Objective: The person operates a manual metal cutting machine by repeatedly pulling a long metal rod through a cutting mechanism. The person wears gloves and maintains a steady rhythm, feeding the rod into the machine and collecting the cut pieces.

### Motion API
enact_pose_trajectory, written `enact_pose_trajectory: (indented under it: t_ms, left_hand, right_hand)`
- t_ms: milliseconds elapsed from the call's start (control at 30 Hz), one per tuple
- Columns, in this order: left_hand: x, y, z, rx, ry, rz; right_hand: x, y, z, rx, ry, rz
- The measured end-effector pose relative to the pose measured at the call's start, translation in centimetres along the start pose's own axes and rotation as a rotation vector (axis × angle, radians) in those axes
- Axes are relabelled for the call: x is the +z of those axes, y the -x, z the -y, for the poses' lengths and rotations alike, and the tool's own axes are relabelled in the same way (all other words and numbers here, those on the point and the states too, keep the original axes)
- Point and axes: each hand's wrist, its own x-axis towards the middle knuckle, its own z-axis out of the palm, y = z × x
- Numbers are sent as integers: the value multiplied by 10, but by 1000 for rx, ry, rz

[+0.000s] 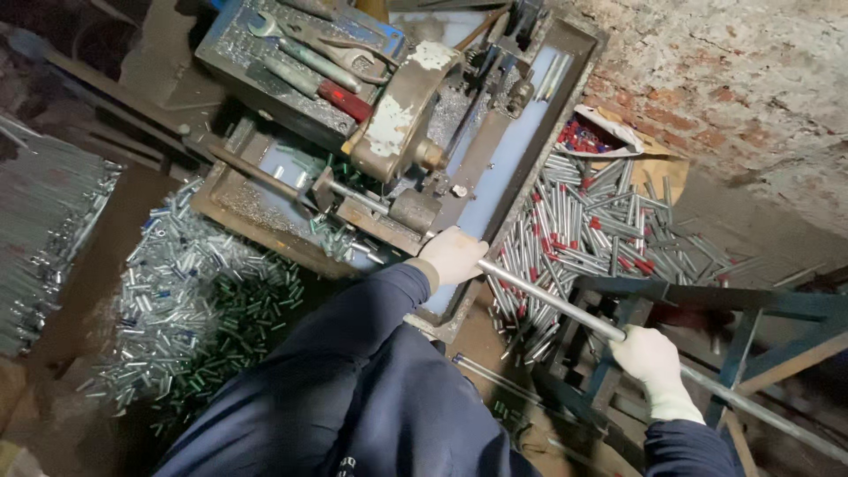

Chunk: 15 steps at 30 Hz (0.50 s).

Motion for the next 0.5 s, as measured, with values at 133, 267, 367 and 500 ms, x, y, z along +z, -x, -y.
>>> enact_pose_trajectory:
  t_ms: [133, 267, 367, 500]
  left_hand:
    - [10, -4, -1, 12, 13, -8]
    - [14, -11, -2, 16, -14, -22]
    - [13, -15, -4, 50, 2, -65]
    - [20, -16, -7, 63, -22, -121]
  right_hand:
    - [1, -2, -4, 13, -15, 14]
    - [-6, 0, 0, 74, -14, -23]
    - [-2, -6, -4, 108, 9, -32]
    - [-15, 15, 6, 142, -2, -52]
